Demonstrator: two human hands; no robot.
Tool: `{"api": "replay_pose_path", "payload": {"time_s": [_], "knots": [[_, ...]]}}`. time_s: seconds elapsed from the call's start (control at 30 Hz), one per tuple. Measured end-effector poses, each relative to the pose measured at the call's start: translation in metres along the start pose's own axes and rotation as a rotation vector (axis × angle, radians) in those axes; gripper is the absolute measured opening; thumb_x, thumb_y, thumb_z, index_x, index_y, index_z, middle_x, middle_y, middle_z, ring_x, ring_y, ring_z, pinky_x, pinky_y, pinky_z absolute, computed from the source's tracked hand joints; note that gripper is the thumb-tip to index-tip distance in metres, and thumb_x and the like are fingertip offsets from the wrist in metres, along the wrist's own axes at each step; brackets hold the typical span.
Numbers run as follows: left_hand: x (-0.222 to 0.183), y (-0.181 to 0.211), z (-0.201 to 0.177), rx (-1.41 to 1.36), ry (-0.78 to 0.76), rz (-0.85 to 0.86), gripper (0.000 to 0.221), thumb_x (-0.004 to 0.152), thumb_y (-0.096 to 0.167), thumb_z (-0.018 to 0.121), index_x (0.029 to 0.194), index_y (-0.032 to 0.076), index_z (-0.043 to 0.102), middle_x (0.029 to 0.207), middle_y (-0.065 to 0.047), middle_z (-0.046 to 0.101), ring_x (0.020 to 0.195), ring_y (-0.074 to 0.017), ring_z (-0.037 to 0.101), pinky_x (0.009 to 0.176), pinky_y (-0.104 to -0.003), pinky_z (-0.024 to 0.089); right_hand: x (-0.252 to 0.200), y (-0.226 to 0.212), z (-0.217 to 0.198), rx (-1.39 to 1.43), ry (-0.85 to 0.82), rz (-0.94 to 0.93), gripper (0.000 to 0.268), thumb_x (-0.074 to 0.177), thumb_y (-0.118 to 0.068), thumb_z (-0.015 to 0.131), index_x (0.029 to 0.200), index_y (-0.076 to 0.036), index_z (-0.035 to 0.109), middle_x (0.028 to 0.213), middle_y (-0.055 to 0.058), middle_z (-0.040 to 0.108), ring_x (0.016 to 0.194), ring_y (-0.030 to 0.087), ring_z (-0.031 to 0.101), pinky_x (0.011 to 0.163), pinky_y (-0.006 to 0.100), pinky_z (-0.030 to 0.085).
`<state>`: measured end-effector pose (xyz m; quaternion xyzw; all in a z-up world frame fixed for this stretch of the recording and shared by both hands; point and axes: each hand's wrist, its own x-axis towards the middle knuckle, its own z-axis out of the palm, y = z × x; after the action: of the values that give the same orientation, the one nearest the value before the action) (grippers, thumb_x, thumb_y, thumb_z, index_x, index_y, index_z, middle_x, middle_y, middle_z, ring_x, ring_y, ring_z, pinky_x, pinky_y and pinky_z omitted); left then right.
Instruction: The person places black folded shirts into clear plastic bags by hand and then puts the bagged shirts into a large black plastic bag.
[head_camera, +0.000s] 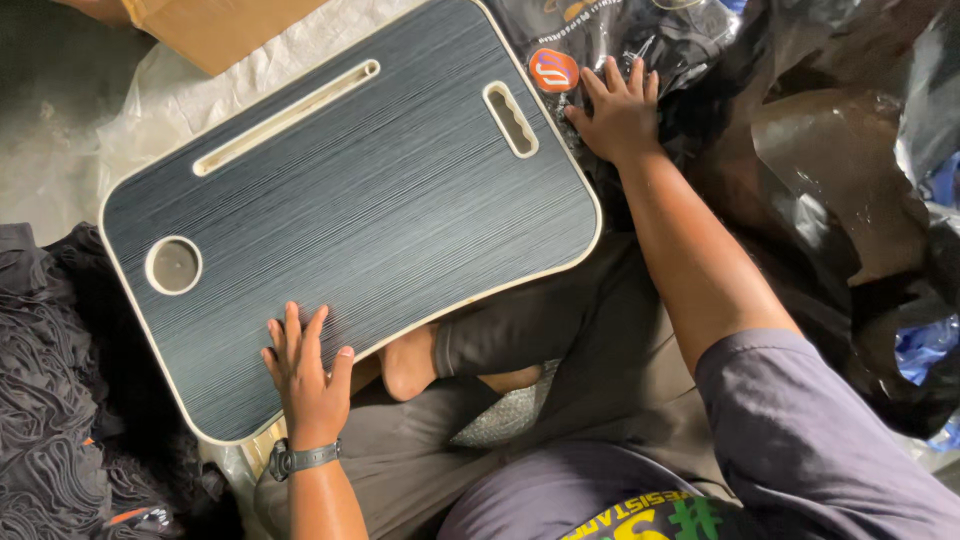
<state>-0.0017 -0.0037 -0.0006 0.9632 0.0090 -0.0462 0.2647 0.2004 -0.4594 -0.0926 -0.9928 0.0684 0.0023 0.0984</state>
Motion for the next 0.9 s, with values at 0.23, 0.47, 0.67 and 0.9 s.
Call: {"api": "replay_pose_path", "payload": {"time_s": [0.23,0.47,0.67,0.9], "knots": [[0.001,0.006,0.007,0.171,0.108,0.094,0.055,0.084,0.024,0.054,0.136,0.01,0.046,0.154,-0.021,0.028,0.14,-0.0498,0.021,0.105,-0.067,0.015,-0.055,0.016,-0.043,0.318,0.289,-0.247,0.039,0.087,-0.029,0.066,0.118,-0.007,0.059,0.126,0.018,0.052,0.114,0.036,0.047,0.09,0.048,0.038],[0.007,0.015,0.019,0.223,0.336,0.224,0.034,0.091,0.011,0.06,0.12,-0.006,0.062,0.137,-0.03,0.049,0.128,-0.0555,0.038,0.107,-0.062,0.028,-0.173,0.138,-0.126,0.502,0.516,0.051,0.017,0.095,0.002,0.054,0.106,0.001,0.066,0.103,0.014,0.068,0.092,0.026,0.064,0.081,0.033,0.051],[0.03,0.102,0.054,0.174,0.305,0.648,0.032,0.095,0.022,0.059,0.111,-0.005,0.065,0.129,-0.025,0.053,0.124,-0.0501,0.048,0.104,-0.061,0.037,-0.219,0.221,-0.08,0.212,-0.327,0.615,0.086,0.075,-0.06,0.06,0.141,-0.01,0.038,0.131,0.024,0.045,0.114,0.044,0.049,0.087,0.053,0.043],[0.036,0.188,0.111,0.121,-0.016,0.785,0.032,0.085,0.022,0.059,0.113,0.006,0.061,0.137,-0.019,0.048,0.132,-0.0462,0.041,0.107,-0.065,0.03,-0.223,0.208,-0.058,0.677,-0.283,0.955,0.09,0.083,-0.012,0.062,0.152,-0.025,0.005,0.152,0.011,0.029,0.117,0.035,0.051,0.084,0.043,0.045]]}}
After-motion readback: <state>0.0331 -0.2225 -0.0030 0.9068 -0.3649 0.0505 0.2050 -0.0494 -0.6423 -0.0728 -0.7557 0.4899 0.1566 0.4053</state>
